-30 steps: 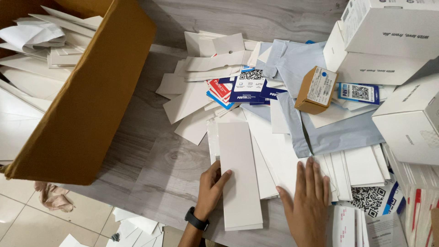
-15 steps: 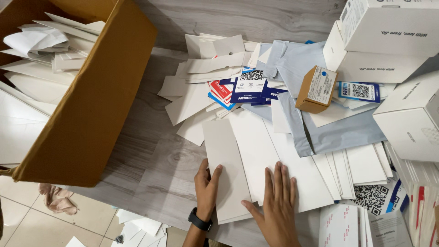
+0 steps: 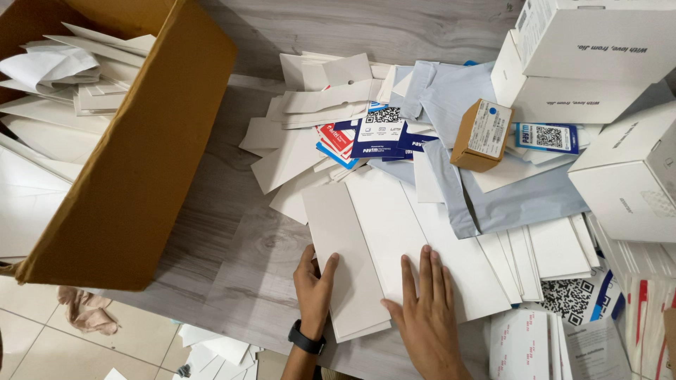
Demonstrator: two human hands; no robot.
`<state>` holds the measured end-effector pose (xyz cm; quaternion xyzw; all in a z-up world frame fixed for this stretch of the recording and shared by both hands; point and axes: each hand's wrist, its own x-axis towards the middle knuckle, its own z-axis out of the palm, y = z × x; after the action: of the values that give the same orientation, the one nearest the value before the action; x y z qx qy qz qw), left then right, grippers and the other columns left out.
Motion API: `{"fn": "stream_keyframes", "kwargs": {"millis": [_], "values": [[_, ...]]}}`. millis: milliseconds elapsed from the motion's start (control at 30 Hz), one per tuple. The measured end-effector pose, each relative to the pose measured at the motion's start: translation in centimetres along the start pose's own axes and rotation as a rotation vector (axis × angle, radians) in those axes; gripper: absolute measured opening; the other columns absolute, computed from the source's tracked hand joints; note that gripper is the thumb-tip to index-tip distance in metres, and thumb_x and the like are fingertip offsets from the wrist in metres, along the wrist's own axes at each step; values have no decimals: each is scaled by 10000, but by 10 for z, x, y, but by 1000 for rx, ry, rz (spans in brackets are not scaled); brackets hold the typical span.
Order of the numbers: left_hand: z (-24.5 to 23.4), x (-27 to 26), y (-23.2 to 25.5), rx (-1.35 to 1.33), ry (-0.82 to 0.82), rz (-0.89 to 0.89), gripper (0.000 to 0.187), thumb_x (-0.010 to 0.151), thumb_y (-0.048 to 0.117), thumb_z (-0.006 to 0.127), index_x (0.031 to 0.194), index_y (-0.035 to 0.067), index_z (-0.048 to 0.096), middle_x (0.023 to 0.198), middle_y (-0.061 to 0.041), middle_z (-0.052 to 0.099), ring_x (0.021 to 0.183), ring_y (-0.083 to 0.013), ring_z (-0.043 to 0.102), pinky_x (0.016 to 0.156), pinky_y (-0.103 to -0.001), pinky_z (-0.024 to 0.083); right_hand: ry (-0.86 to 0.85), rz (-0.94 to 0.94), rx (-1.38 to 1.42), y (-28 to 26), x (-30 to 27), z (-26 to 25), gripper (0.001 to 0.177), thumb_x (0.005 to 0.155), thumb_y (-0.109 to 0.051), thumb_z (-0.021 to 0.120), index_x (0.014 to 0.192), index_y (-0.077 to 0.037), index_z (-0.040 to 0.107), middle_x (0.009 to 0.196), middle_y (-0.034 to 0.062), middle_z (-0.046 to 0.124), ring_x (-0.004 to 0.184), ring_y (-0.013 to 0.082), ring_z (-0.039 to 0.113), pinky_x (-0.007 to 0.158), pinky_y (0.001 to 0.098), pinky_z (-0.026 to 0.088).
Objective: The person picks up white papers and envelopes from the floor by hand and places them inside a cardboard box.
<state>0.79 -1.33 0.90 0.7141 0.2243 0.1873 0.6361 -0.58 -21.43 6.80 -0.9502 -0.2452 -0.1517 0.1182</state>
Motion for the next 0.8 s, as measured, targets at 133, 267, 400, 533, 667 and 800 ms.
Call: {"fn": "stream_keyframes", "kwargs": {"millis": [133, 267, 400, 533, 667, 800], "values": [[-1, 0, -2, 19, 7, -26, 367, 859, 192, 725, 1133, -50, 696, 577, -21, 570, 478, -77, 379, 441, -273, 276, -36, -136, 126, 12, -3, -11, 1075, 762, -633, 627, 1525, 29, 259, 1589, 386, 94, 1497, 488, 64, 1161, 607, 134], [0, 1, -2, 15, 9, -7, 363, 855, 190, 729, 1127, -49, 700, 576, -14, 566, 480, -70, 373, 443, -266, 274, -113, -164, 139, 19, -5, -14, 1080, 695, -547, 695, 1558, -59, 266, 1617, 340, 77, 1509, 465, 53, 1177, 592, 115], [0, 1, -2, -9, 6, -3, 373, 855, 210, 730, 1129, -41, 694, 571, 1, 557, 469, -69, 370, 436, -266, 267, -265, -79, 9, 20, -7, -16, 862, 824, -264, 674, 1580, -139, 279, 1673, 264, 108, 1550, 399, 110, 1208, 516, 135], [-1, 1, 1, 27, 16, 10, 375, 881, 261, 728, 1102, -41, 713, 556, 14, 485, 489, -68, 309, 445, -279, 226, -114, -45, 221, 23, -13, -23, 732, 852, -127, 588, 1533, -114, 321, 1610, 209, 246, 1517, 361, 245, 1202, 499, 193], [-2, 0, 5, 30, 21, -29, 404, 938, 333, 691, 1067, -49, 719, 560, 16, 377, 508, -76, 268, 460, -297, 199, -108, 118, 412, 27, -19, -22, 690, 915, -27, 494, 1571, -185, 346, 1626, 84, 385, 1503, 272, 364, 1250, 466, 254], [-2, -1, 6, -21, 30, -59, 455, 986, 396, 614, 1105, -30, 716, 569, 18, 332, 531, -81, 262, 492, -306, 198, -77, 20, 294, 19, -25, -7, 724, 864, -117, 573, 1549, -224, 365, 1615, 131, 331, 1483, 304, 324, 1218, 504, 236]]}}
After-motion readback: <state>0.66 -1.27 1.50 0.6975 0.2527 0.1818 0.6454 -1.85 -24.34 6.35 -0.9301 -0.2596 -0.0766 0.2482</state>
